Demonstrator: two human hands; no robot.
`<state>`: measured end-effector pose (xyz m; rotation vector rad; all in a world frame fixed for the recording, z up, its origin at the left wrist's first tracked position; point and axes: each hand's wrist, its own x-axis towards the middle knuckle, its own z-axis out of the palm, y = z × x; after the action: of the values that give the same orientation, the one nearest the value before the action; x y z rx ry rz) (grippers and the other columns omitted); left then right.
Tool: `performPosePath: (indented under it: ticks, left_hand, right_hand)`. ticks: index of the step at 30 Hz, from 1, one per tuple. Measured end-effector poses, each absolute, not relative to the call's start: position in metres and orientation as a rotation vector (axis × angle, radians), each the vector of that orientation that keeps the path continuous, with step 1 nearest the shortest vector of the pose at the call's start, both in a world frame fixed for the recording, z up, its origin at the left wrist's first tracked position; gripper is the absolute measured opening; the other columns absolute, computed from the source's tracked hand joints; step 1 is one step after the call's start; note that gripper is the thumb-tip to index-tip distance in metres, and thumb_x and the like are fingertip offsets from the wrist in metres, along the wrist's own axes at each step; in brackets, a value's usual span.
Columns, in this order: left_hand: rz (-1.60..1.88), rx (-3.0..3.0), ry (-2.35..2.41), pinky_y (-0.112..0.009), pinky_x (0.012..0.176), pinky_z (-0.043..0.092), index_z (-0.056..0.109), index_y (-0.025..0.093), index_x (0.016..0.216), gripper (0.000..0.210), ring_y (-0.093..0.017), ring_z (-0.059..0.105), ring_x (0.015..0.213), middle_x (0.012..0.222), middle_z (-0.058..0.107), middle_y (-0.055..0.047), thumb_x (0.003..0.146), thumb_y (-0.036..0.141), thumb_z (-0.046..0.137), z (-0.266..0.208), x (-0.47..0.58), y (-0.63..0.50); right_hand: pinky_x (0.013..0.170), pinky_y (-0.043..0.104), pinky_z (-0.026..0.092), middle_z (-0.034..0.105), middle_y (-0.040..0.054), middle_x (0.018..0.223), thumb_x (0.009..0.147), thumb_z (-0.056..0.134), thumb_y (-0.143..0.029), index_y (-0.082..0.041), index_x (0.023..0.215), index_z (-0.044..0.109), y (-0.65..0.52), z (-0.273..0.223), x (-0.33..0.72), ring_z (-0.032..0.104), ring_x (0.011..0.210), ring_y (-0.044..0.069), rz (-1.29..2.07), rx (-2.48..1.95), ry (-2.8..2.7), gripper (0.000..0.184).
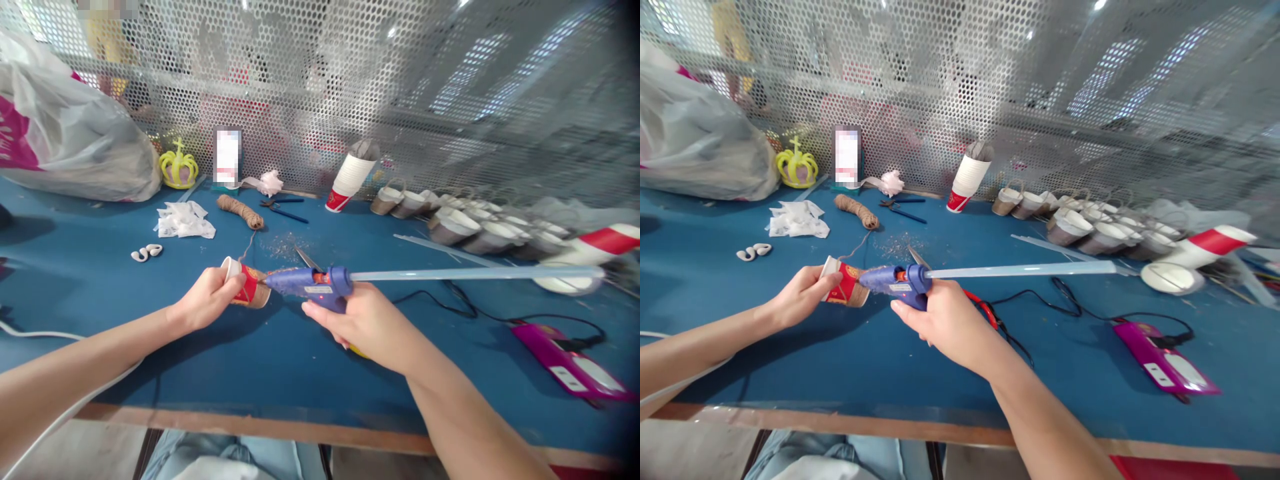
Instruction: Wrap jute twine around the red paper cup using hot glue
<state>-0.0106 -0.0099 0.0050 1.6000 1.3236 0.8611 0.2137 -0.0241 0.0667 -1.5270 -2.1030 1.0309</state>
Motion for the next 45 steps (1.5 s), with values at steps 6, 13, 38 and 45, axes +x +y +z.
performPosePath:
  ticks: [6,13,38,45]
  left_hand:
    - [0.936,1.412,1.245,-0.022,0.053,0.036,0.053,0.012,0.065,0.036,-0.011,0.044,0.053,0.057,0.052,0.001,0.075,0.045,0.041,0.006,-0.010,-0.009]
    - [0.993,1.439,1.214,-0.021,0.052,0.035,0.052,0.012,0.061,0.034,-0.010,0.043,0.052,0.055,0.051,0.002,0.077,0.041,0.043,0.013,-0.012,-0.012]
    - [0.853,1.729,1.208,-0.021,0.048,0.028,0.042,0.015,0.056,0.035,-0.008,0.029,0.050,0.052,0.034,0.005,0.081,0.039,0.037,0.005,-0.013,-0.016]
    - [0.881,1.356,1.099,-0.022,0.056,0.038,0.058,0.010,0.071,0.037,-0.011,0.047,0.055,0.058,0.055,0.001,0.077,0.045,0.047,0.009,-0.013,-0.010]
  right_hand:
    - [0.042,0.021,0.041,0.049,-0.0047,0.043,0.069,0.063,-0.038,-0.017,0.066,0.052,-0.009,0.074,0.221,0.046,0.038,0.008,1.231,-1.413,-1.800,0.024]
    - [0.042,0.015,0.040,0.058,0.0014,0.062,0.070,0.065,-0.038,-0.014,0.069,0.058,0.050,0.070,0.250,0.048,0.046,0.005,1.065,-1.536,-1.535,0.026]
    - [0.063,0.023,0.042,0.065,0.0008,0.070,0.070,0.063,-0.040,-0.016,0.068,0.066,0.053,0.042,0.130,0.055,0.063,0.010,1.595,-1.157,-1.852,0.024]
    - [0.062,0.022,0.040,0.061,-0.0008,0.068,0.066,0.066,-0.029,-0.016,0.066,0.060,0.053,0.054,0.147,0.055,0.067,0.009,1.598,-0.965,-1.497,0.014]
